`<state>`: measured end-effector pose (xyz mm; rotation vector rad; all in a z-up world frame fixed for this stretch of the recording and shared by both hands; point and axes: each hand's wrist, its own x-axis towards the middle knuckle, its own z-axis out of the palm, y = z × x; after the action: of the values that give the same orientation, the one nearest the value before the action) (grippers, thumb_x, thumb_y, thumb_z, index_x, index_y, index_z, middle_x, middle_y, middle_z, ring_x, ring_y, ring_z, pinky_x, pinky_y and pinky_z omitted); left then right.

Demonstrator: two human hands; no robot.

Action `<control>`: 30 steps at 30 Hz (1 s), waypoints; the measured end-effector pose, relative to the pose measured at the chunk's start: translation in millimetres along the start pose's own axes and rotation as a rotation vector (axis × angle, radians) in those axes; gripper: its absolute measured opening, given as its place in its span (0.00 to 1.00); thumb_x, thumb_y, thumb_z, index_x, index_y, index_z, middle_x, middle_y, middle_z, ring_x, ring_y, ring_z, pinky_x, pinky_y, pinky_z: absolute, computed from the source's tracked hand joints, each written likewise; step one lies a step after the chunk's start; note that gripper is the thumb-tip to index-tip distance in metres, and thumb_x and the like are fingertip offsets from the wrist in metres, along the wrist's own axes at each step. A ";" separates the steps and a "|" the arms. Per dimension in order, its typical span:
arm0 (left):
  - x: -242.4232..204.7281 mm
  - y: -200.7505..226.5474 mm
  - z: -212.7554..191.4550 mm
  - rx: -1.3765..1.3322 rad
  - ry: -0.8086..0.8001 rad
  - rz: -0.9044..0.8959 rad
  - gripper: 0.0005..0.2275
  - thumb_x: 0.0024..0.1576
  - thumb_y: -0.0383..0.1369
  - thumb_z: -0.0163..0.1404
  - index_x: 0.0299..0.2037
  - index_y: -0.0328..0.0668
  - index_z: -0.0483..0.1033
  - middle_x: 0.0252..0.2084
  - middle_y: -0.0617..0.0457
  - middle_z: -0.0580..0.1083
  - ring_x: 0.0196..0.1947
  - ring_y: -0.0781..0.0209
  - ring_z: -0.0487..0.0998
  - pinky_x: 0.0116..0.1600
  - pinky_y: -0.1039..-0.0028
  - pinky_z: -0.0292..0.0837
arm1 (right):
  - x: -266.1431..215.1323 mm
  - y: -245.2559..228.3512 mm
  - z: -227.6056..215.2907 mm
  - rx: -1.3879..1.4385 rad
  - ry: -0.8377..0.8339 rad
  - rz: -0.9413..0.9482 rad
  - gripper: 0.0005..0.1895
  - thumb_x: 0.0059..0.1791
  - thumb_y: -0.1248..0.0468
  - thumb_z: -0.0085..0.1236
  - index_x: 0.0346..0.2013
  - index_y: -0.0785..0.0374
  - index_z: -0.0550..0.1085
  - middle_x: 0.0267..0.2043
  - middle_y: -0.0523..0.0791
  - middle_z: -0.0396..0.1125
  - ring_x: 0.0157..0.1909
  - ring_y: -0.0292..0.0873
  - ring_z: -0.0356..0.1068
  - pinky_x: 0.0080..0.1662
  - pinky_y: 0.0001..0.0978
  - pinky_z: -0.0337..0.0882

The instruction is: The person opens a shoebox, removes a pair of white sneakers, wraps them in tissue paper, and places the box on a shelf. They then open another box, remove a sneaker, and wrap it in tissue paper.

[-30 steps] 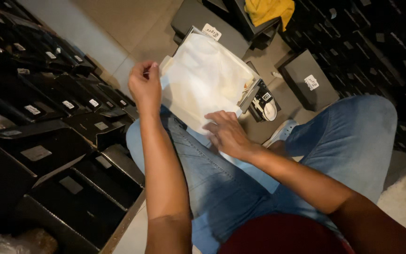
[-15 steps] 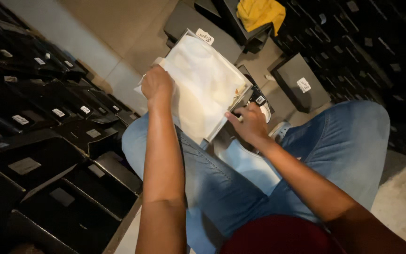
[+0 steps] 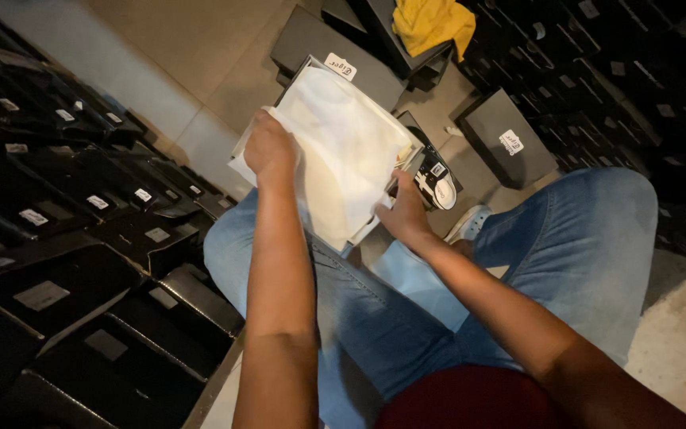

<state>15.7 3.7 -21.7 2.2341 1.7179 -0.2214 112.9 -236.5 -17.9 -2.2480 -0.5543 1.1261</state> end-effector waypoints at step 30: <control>-13.7 5.0 1.1 -0.217 -0.172 -0.010 0.22 0.56 0.30 0.58 0.58 0.25 0.69 0.43 0.32 0.79 0.47 0.34 0.82 0.50 0.41 0.79 | 62.3 49.0 -42.6 0.398 0.199 0.115 0.16 0.43 0.58 0.74 0.41 0.59 0.82 0.40 0.48 0.73 0.40 0.39 0.71 0.39 0.30 0.73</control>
<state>17.0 -10.4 -17.7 1.9910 1.5816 -0.2115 188.4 -250.0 -65.2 -2.0281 -0.1076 0.9541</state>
